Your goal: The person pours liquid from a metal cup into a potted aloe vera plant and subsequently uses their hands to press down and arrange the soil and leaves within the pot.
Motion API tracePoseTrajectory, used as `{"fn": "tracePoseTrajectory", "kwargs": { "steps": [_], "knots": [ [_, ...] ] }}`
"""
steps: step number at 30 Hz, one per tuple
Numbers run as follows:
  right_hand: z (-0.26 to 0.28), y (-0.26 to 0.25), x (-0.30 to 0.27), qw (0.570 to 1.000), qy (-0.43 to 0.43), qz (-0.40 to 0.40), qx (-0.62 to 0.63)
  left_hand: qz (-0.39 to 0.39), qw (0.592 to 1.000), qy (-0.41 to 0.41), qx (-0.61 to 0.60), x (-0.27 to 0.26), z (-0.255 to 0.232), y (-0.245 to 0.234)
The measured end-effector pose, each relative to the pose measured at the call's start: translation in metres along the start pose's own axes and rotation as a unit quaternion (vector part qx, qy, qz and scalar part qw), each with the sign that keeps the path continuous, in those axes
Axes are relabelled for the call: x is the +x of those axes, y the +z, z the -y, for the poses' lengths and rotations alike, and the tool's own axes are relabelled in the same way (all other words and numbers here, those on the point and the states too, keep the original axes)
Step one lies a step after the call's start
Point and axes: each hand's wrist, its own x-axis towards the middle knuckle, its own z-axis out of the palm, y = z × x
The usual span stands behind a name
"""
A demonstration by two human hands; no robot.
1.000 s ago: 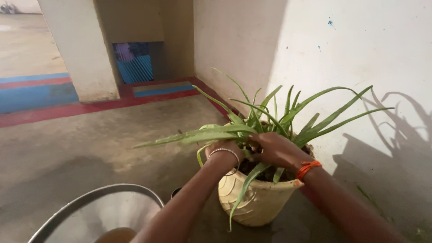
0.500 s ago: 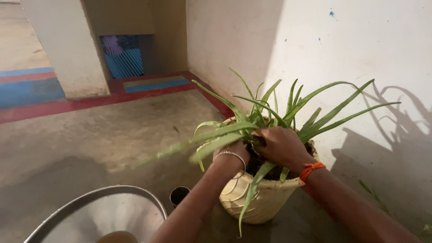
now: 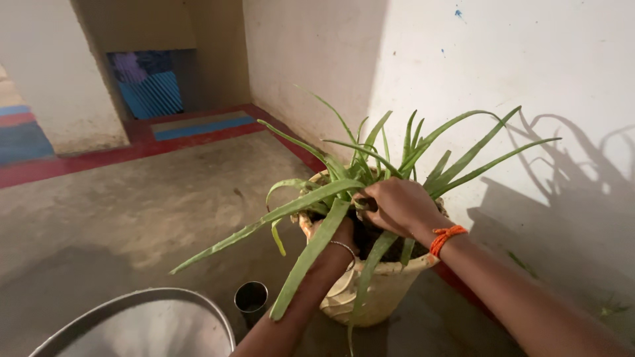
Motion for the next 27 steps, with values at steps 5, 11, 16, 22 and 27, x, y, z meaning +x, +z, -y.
{"fn": "tracePoseTrajectory", "kwargs": {
  "steps": [5,11,16,22,27],
  "knots": [
    [0.011,-0.017,-0.002,0.999,-0.030,0.003,-0.012,0.030,0.991,-0.068,-0.113,0.015,-0.005,0.025],
    [0.015,-0.017,-0.003,0.996,0.045,0.054,0.050,-0.002,0.970,-0.115,-0.215,0.036,0.001,0.070],
    [0.009,-0.007,-0.001,0.999,0.016,0.027,0.043,-0.117,0.965,-0.084,-0.218,0.048,-0.002,0.080],
    [0.004,-0.006,-0.002,1.000,-0.002,0.009,0.001,-0.023,0.987,-0.103,-0.123,0.042,-0.001,0.063],
    [-0.002,0.001,0.005,1.000,-0.018,-0.001,0.001,0.038,0.997,-0.046,-0.057,0.046,0.001,0.069]
  ]
}}
